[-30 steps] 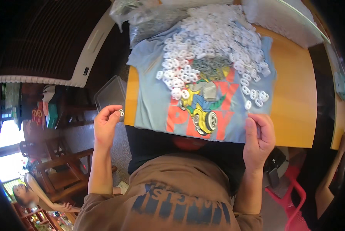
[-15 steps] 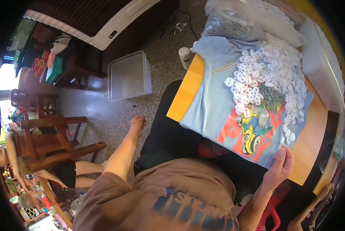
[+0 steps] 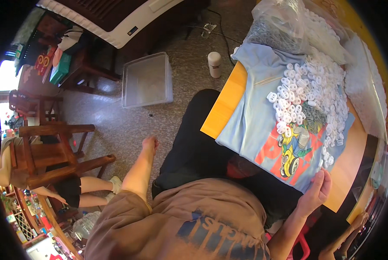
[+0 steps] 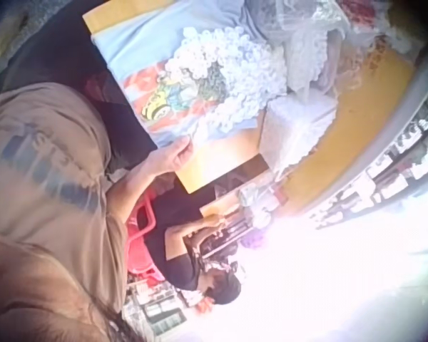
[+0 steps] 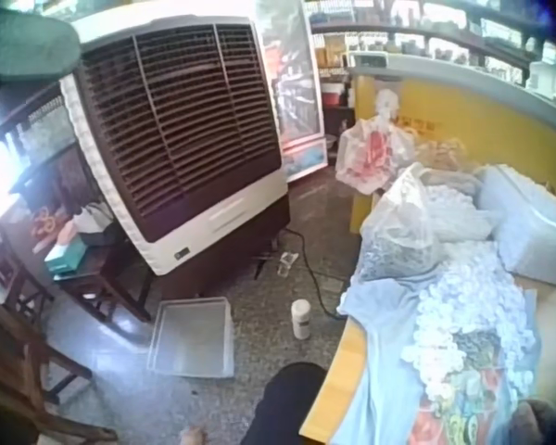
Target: The person assembles plastic cord locks by placing small metal springs into the plastic components and pressing the inner and outer parts together by hand.
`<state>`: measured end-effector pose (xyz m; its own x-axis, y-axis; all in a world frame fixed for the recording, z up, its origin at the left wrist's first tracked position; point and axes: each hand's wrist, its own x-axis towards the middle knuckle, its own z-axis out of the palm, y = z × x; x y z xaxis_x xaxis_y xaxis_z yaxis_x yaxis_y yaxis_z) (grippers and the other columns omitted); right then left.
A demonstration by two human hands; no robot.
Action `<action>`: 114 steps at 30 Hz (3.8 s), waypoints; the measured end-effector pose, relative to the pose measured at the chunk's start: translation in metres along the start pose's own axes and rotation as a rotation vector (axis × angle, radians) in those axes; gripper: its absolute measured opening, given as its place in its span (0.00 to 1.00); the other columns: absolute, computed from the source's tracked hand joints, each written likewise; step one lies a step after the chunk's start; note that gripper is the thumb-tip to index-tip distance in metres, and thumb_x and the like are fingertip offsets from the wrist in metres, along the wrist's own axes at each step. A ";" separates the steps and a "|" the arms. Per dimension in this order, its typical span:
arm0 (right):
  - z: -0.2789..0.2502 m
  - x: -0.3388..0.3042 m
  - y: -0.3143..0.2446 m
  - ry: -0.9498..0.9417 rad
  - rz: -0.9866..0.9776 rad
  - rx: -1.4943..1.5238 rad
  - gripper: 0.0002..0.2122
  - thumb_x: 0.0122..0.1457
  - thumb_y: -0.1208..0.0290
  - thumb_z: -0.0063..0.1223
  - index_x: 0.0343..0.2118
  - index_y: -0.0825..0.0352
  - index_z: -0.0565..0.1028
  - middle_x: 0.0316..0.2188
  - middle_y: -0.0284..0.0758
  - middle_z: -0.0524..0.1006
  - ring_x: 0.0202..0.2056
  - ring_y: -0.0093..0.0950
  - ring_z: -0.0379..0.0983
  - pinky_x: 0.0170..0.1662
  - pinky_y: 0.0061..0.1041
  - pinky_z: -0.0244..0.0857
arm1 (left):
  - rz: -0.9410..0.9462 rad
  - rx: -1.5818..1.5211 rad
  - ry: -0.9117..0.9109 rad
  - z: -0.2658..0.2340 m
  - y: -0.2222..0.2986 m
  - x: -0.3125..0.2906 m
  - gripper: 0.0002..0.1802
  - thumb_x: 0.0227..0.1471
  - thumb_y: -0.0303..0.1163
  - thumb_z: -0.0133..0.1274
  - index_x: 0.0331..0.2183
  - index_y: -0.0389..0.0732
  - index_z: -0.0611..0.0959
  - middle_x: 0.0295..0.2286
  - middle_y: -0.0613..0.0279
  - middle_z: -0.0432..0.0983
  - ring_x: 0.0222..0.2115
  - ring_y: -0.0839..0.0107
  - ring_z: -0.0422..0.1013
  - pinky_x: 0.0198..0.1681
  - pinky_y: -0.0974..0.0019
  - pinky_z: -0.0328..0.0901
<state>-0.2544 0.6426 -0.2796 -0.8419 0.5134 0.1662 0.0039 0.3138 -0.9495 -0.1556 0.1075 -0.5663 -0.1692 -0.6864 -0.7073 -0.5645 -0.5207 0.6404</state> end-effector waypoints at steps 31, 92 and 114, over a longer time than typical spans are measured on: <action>0.000 0.000 -0.020 -0.094 -0.222 -0.022 0.02 0.51 0.80 0.52 0.27 0.72 0.73 0.22 0.33 0.70 0.25 0.19 0.65 0.29 0.14 0.59 | 0.916 0.073 -0.568 0.103 0.198 -0.240 0.08 0.51 0.25 0.47 0.36 0.37 0.76 0.27 0.66 0.71 0.21 0.82 0.62 0.28 0.79 0.59; -0.009 -0.030 -0.077 -0.372 0.667 1.066 0.08 0.56 0.72 0.51 0.35 0.70 0.72 0.28 0.31 0.73 0.26 0.17 0.68 0.32 0.16 0.65 | 0.525 0.308 -1.605 0.178 0.121 -0.481 0.10 0.49 0.19 0.50 0.36 0.34 0.79 0.32 0.62 0.68 0.33 0.78 0.66 0.34 0.78 0.62; -0.005 -0.041 -0.091 -0.449 0.646 0.967 0.08 0.55 0.71 0.52 0.35 0.69 0.73 0.28 0.28 0.73 0.25 0.13 0.65 0.28 0.11 0.60 | 0.526 0.250 -1.618 0.157 0.120 -0.474 0.08 0.50 0.19 0.48 0.36 0.33 0.76 0.34 0.62 0.69 0.34 0.77 0.68 0.38 0.75 0.63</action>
<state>-0.2176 0.5974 -0.1986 -0.9444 -0.0232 -0.3280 0.2472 -0.7077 -0.6618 -0.2695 0.4498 -0.2016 -0.8542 0.5076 -0.1125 -0.2611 -0.2317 0.9371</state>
